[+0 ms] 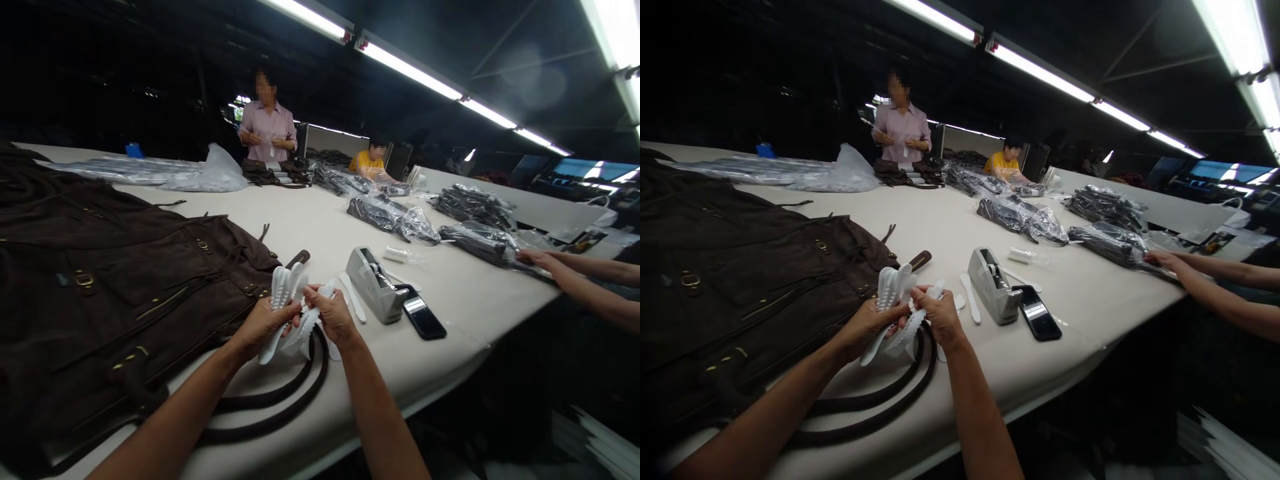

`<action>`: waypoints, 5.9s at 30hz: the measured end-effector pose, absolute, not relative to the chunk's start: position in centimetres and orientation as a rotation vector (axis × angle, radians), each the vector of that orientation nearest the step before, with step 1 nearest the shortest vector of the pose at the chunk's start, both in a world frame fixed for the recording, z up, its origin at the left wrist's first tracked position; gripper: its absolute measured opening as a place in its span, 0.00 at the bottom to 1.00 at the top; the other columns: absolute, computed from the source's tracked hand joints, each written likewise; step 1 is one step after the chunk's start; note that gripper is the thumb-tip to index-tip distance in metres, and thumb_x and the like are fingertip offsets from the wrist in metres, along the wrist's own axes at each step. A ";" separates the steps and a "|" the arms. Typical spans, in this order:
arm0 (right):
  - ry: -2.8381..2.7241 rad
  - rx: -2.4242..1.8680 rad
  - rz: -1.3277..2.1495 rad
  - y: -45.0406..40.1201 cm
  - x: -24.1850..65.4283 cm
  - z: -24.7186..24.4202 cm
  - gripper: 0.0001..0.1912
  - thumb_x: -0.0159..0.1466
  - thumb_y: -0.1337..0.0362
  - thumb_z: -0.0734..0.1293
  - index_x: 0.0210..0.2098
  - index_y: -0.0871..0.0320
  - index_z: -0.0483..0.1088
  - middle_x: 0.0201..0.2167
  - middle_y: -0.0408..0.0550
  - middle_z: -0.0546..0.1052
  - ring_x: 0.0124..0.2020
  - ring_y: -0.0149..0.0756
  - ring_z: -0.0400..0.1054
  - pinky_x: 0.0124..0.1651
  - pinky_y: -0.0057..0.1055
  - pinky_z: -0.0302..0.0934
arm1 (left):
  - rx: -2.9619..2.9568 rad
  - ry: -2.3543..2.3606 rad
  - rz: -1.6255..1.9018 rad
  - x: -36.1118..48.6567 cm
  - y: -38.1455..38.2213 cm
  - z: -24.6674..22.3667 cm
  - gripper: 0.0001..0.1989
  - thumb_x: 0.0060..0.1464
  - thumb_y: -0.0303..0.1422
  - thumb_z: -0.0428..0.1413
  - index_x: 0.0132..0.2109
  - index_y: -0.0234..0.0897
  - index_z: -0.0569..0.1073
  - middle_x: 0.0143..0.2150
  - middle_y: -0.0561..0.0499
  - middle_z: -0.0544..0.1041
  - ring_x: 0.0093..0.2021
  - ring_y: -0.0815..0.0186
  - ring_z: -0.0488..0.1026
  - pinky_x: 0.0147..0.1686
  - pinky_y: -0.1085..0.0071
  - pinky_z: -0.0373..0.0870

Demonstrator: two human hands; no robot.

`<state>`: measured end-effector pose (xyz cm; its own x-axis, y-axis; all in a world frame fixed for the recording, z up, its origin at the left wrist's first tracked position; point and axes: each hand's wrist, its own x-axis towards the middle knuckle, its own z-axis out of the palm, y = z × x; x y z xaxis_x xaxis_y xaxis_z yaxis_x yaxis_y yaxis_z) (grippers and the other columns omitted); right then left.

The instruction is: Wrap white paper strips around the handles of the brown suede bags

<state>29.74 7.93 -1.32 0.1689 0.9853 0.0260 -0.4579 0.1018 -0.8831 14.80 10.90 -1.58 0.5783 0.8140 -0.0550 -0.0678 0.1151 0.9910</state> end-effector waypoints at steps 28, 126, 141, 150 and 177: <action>-0.800 -1.046 0.998 9.6 28.9 -2.0 0.20 0.47 0.52 0.76 0.28 0.63 0.73 0.17 0.37 0.64 0.17 0.24 0.54 0.19 0.24 0.46 | 1.492 0.863 0.847 15.4 11.2 -3.0 0.23 0.55 0.53 0.52 0.39 0.36 0.68 0.20 0.58 0.65 0.16 0.73 0.61 0.17 0.77 0.55; -0.498 -0.837 0.954 7.3 32.2 -1.0 0.24 0.45 0.57 0.80 0.38 0.61 0.74 0.22 0.36 0.68 0.16 0.18 0.51 0.15 0.18 0.42 | 1.005 0.677 0.894 14.4 10.8 -0.3 0.23 0.42 0.44 0.68 0.34 0.32 0.68 0.24 0.56 0.67 0.22 0.77 0.59 0.21 0.81 0.56; -0.600 -0.865 1.032 7.9 29.6 -1.4 0.16 0.42 0.61 0.79 0.25 0.64 0.76 0.21 0.44 0.75 0.22 0.30 0.66 0.28 0.28 0.61 | 1.430 0.739 0.831 15.0 10.6 -1.3 0.21 0.53 0.50 0.57 0.32 0.34 0.68 0.25 0.54 0.69 0.24 0.72 0.61 0.25 0.75 0.58; -0.432 -0.806 1.037 7.6 31.0 -1.0 0.18 0.40 0.63 0.79 0.22 0.60 0.68 0.16 0.35 0.66 0.18 0.24 0.59 0.22 0.22 0.54 | 1.370 0.921 0.911 14.7 11.0 -1.5 0.22 0.44 0.49 0.63 0.27 0.34 0.66 0.17 0.58 0.64 0.21 0.73 0.56 0.23 0.75 0.51; -0.941 -1.473 0.797 10.7 35.6 0.6 0.18 0.45 0.59 0.75 0.32 0.62 0.72 0.26 0.49 0.74 0.25 0.34 0.64 0.25 0.28 0.53 | 0.918 0.673 0.975 14.1 11.4 -0.4 0.25 0.44 0.47 0.65 0.40 0.29 0.73 0.29 0.50 0.73 0.24 0.74 0.65 0.23 0.78 0.61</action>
